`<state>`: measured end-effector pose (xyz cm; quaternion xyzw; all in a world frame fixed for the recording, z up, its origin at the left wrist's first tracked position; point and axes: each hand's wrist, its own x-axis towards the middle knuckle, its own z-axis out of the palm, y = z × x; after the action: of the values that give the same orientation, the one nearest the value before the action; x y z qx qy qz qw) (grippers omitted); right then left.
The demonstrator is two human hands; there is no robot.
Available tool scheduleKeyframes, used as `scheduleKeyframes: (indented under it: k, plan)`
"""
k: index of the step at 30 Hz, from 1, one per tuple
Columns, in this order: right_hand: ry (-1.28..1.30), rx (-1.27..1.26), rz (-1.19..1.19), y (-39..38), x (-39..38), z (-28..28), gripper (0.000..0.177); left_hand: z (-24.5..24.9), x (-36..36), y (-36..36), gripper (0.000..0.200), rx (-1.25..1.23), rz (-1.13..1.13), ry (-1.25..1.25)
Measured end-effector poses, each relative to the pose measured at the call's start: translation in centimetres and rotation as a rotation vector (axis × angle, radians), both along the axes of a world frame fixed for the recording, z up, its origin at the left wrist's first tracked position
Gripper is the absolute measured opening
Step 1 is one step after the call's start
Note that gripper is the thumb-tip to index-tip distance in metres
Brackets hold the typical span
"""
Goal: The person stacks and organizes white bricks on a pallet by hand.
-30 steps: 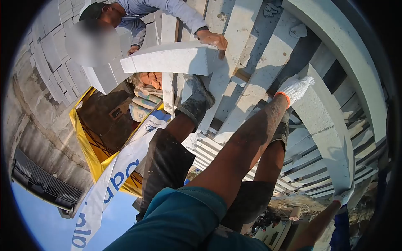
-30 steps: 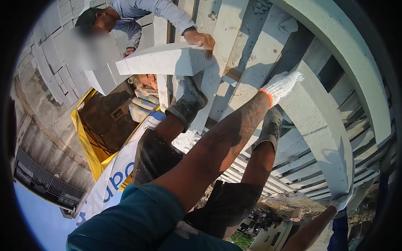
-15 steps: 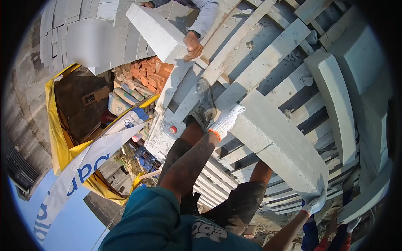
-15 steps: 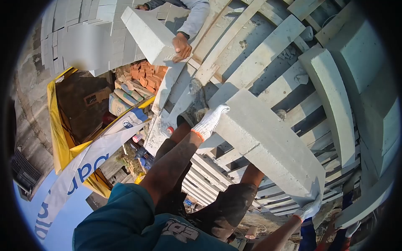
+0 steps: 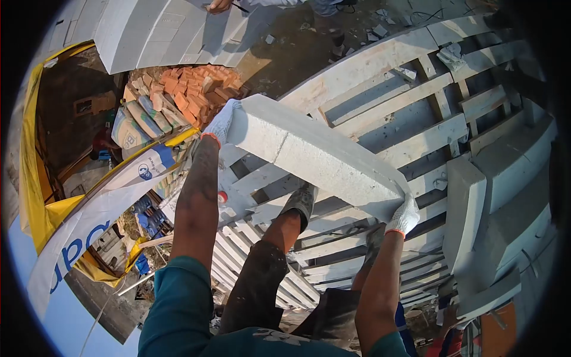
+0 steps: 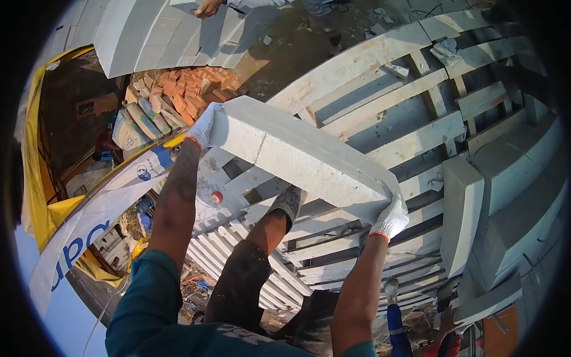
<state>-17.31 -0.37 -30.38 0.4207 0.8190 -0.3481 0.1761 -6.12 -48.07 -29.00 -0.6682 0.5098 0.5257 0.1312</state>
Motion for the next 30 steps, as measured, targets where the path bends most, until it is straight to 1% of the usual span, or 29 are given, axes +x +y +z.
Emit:
scheduleKeyframes:
  k: [1, 2, 3, 4, 6, 7, 8, 9, 10, 11, 12, 13, 14, 15, 16, 17, 18, 19, 20, 21, 22, 23, 24, 25, 26, 27, 28, 29, 30]
  plan:
    - [0.0, -0.078, -0.047, -1.9, -0.1, -1.5, 0.043, 0.3, -0.5, -1.9, 0.05, 0.036, 0.021, 0.01]
    - [-0.097, -0.023, -0.033, -4.0, -0.5, -2.0, 0.046, -0.4, -0.7, -3.9, 0.053, 0.054, 0.031, -0.03]
    - [-0.127, 0.038, 0.022, -5.7, -0.7, -2.8, 0.048, -0.7, -0.9, -5.4, 0.056, 0.067, 0.042, -0.048]
    - [-0.129, 0.065, 0.024, -6.9, -0.8, -3.4, 0.048, -1.9, -0.5, -7.1, 0.057, 0.054, 0.05, -0.082]
    - [-0.134, 0.112, 0.091, -9.1, -1.4, -5.0, 0.046, -2.4, -0.8, -8.1, 0.061, 0.032, 0.048, -0.079]
    - [-0.13, 0.068, 0.081, -9.3, -1.7, -5.5, 0.044, -3.1, -0.8, -8.1, 0.063, 0.001, 0.054, -0.082]
    - [-0.127, 0.033, 0.066, -9.5, -2.0, -5.5, 0.042, -4.2, -0.4, -8.2, 0.064, -0.02, 0.056, -0.086]
    - [-0.173, 0.074, 0.071, -10.5, -2.6, -4.5, 0.039, -6.7, 1.5, -9.4, 0.067, -0.032, 0.051, -0.047]
    - [-0.148, 0.011, 0.092, -10.3, -2.6, -4.6, 0.039, -9.2, 3.1, -10.7, 0.069, 0.013, 0.075, 0.037]
    - [-0.138, 0.051, 0.047, -10.1, -2.4, -5.2, 0.04, -5.5, 0.6, -8.5, 0.073, 0.057, 0.11, -0.056]
    - [-0.25, 0.165, 0.124, -8.5, -2.4, -7.1, 0.052, -5.5, 0.5, -8.2, 0.076, -0.005, 0.1, -0.088]
    - [-0.26, 0.199, 0.019, -8.4, -2.3, -7.1, 0.067, -8.1, 1.6, -10.0, 0.08, -0.046, -0.017, -0.102]
    - [-0.302, 0.174, 0.024, -7.8, -2.3, -7.3, 0.078, -10.5, 3.1, -12.2, 0.087, -0.245, -0.257, -0.311]
    - [-0.321, 0.145, 0.035, -7.3, -2.5, -7.2, 0.077, -9.4, 2.2, -12.0, 0.091, -0.47, -0.528, -0.559]
    - [-0.327, 0.086, 0.049, -7.0, -2.6, -6.7, 0.076, -5.5, -0.6, -8.0, 0.092, -0.663, -0.531, -0.64]
    - [-0.322, 0.026, 0.074, -6.8, -2.9, -6.2, 0.075, -4.7, -1.2, -6.7, 0.092, -0.788, -0.592, -0.652]
    - [-0.322, -0.02, 0.099, -6.3, -3.0, -5.5, 0.074, -3.2, -2.5, -4.5, 0.088, -0.866, -0.651, -0.67]
    - [-0.313, -0.063, 0.133, -5.7, -3.1, -4.8, 0.074, -3.9, -1.9, -3.6, 0.083, -1.057, -0.751, -0.566]
    - [-0.375, -0.033, 0.131, -5.8, -4.1, -2.6, 0.075, -1.7, -3.7, -0.8, 0.076, -1.06, -0.803, -0.52]
    - [-0.381, 0.032, 0.178, -4.7, -4.0, -2.2, 0.077, -3.3, -2.7, -0.8, 0.076, -1.139, -0.91, -0.445]
    - [-0.394, 0.1, 0.223, -3.1, -3.8, -1.7, 0.079, -3.3, -3.2, 1.1, 0.076, -1.185, -0.977, -0.39]
    - [-0.404, 0.089, 0.234, -1.3, -3.6, -0.5, 0.081, -3.3, -3.8, 3.0, 0.076, -1.23, -1.044, -0.337]
    - [-0.368, 0.1, 0.217, 0.3, -3.7, 1.5, 0.078, -0.7, -6.5, 8.7, 0.074, -1.184, -1.046, -0.185]
    - [-0.362, 0.121, 0.231, 3.4, -3.0, 1.5, 0.077, 1.2, -9.1, 14.6, 0.073, -1.131, -1.043, -0.041]
    - [-0.362, 0.139, 0.248, 6.7, -2.4, 1.3, 0.077, 2.2, -11.1, 19.7, 0.072, -1.05, -1.041, 0.009]
    - [-0.387, 0.088, 0.286, 10.3, -2.7, 1.8, 0.077, 2.7, -12.8, 24.7, 0.071, -0.994, -1.059, 0.151]
    - [-0.365, 0.088, 0.327, 14.8, -2.2, 1.0, 0.078, 2.7, -15.0, 30.5, 0.072, -0.808, -0.89, 0.31]
    - [-0.305, 0.143, 0.276, 18.5, -3.2, 2.4, 0.078, 2.6, -17.4, 35.6, 0.071, -0.794, -1.033, 0.254]
    - [-0.242, 0.199, 0.229, 22.4, -4.9, 4.3, 0.077, 1.5, -19.8, 40.5, 0.072, -0.705, -1.104, 0.283]
